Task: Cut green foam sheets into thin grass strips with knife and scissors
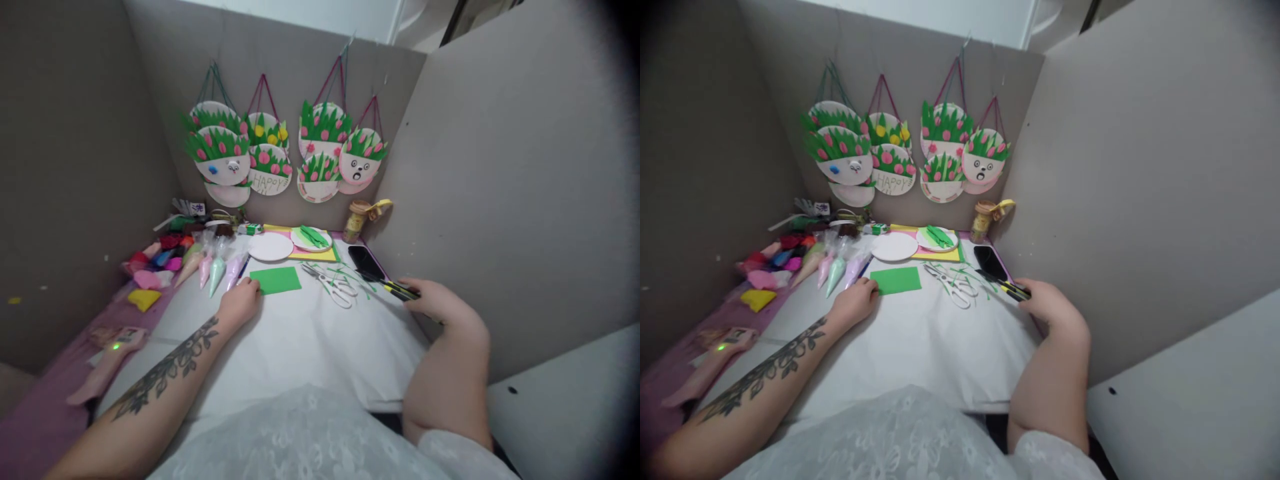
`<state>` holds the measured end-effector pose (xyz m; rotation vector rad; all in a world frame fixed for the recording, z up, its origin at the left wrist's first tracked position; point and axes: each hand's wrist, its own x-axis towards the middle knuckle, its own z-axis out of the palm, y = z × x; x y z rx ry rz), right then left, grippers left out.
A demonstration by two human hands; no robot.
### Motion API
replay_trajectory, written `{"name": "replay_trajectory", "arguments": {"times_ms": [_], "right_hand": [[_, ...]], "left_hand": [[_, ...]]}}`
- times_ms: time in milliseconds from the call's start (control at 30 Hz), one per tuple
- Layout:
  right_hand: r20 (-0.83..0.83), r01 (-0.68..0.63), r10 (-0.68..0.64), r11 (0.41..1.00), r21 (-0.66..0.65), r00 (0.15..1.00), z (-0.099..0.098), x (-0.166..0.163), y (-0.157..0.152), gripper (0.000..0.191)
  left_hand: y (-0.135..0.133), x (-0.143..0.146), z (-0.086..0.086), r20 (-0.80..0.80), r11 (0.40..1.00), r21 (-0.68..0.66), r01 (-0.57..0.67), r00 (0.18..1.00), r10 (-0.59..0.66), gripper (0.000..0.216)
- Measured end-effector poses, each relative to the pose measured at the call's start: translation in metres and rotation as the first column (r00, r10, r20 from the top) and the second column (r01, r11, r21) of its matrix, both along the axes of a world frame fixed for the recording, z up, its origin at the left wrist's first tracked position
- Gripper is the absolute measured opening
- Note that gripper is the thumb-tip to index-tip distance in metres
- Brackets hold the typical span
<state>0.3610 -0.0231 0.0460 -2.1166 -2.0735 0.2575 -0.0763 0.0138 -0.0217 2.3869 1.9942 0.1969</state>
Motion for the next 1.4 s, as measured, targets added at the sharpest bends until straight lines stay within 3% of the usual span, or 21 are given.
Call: {"name": "replay_trajectory", "arguments": {"times_ms": [133,200,267,333,433,500,600,800,1033,1133,1300,1400], "right_hand": [[-0.037,-0.018,0.022,0.994,0.112,0.999,0.002,-0.029,0.016,0.048],[-0.078,0.020,-0.005,0.982,0.187,0.997,-0.007,-0.054,0.032,0.046],[-0.236,-0.016,0.071,0.974,0.227,0.969,-0.022,-0.084,0.043,0.046],[-0.289,-0.099,0.156,0.974,0.202,0.944,-0.038,-0.113,0.048,0.043],[-0.199,-0.351,0.388,0.915,0.197,0.900,-0.056,-0.149,0.044,0.040],[-0.157,-0.430,0.454,0.888,0.165,0.877,-0.063,-0.161,0.043,0.037],[-0.140,-0.400,0.412,0.910,0.107,0.900,-0.068,-0.160,0.051,0.033],[-0.137,-0.217,0.227,0.973,0.083,0.964,-0.075,-0.121,0.071,0.040],[-0.153,-0.345,0.388,0.906,0.244,0.909,-0.072,-0.121,0.061,0.049],[-0.114,-0.399,0.426,0.895,0.199,0.898,-0.070,-0.119,0.058,0.051],[0.039,-0.399,0.397,0.915,0.066,0.917,-0.072,-0.109,0.059,0.050],[0.069,-0.406,0.403,0.913,0.038,0.913,-0.071,-0.107,0.059,0.052]], "left_hand": [[0.000,-0.001,0.000,0.011,1.000,-0.008,-0.003,1.000,0.003,0.028],[0.000,0.000,0.001,0.007,1.000,-0.007,0.003,1.000,-0.003,0.027],[0.000,0.000,0.001,-0.001,1.000,-0.012,0.005,1.000,-0.005,0.027],[0.000,0.001,0.002,-0.006,1.000,-0.022,0.000,1.000,0.000,0.028],[-0.001,0.001,0.003,-0.008,1.000,-0.026,-0.003,1.000,0.003,0.028],[-0.002,0.000,0.003,-0.009,1.000,-0.024,-0.001,1.000,0.001,0.028],[-0.001,0.000,0.004,-0.007,1.000,-0.024,-0.003,1.000,0.003,0.027],[0.003,0.002,0.003,0.015,0.999,-0.039,-0.020,1.000,0.021,0.029],[0.008,-0.003,0.001,-0.011,0.999,-0.026,-0.044,0.999,0.043,0.030],[0.012,-0.004,0.000,-0.005,1.000,0.021,-0.015,1.000,0.015,0.030],[0.019,0.004,-0.001,0.073,0.984,0.036,0.176,0.981,-0.178,0.028],[0.025,0.012,-0.003,0.119,0.976,0.029,0.215,0.969,-0.217,0.028]]}}
